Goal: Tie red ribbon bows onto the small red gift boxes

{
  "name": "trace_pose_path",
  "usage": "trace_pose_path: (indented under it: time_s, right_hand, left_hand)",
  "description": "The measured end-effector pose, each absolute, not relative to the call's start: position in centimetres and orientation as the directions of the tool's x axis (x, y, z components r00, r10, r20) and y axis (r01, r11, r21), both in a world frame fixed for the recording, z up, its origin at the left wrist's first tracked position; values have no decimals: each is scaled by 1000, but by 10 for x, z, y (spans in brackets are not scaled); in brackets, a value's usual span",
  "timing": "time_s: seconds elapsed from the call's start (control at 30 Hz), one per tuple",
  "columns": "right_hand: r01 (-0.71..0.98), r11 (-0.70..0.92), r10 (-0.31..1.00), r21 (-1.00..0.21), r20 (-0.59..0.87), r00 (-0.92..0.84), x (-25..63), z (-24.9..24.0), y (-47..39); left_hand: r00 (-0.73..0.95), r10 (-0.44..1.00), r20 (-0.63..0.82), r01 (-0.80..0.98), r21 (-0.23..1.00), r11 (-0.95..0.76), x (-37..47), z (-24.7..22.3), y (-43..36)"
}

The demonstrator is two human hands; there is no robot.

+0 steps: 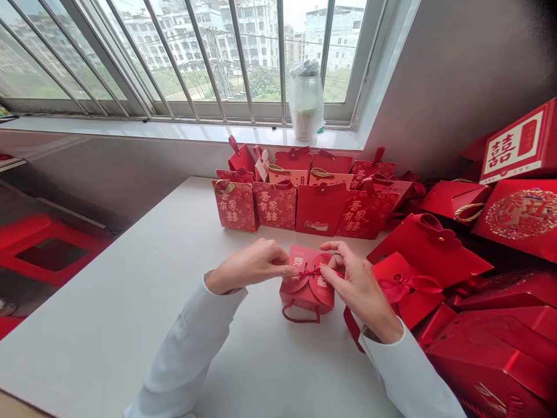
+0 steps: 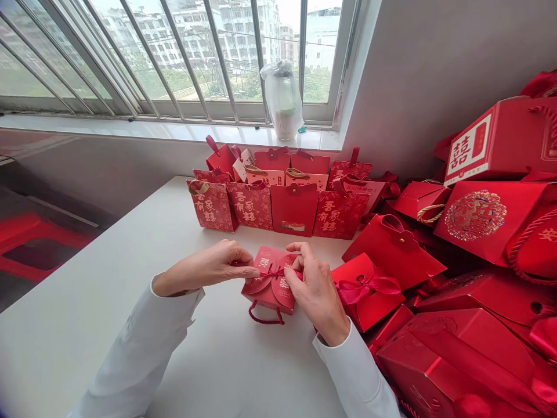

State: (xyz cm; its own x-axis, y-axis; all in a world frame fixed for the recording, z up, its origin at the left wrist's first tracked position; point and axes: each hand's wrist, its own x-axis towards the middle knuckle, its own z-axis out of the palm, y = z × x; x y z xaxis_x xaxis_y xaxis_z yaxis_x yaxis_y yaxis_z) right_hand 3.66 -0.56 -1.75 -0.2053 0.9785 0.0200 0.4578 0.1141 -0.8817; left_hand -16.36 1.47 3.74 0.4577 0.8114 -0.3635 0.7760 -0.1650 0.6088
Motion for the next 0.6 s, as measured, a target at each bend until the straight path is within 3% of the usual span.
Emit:
trace_pose_path:
  time_s: [0.17,0.37,0.6]
  right_hand:
    - [393,84,977,-916,-2,-214,39,-19,-4]
    - [286,13,970,-958,-57,-234,43,-26,-3]
    - [306,12,973,-952,-60,-224,43,-28,-2]
  left_hand:
    - [475,800,-367,706,701,-98,-163,37,18]
    - [582,742,-332,440,896,55,-165,23,29]
    - [648,736,-197,433,890,-143,-168,23,31]
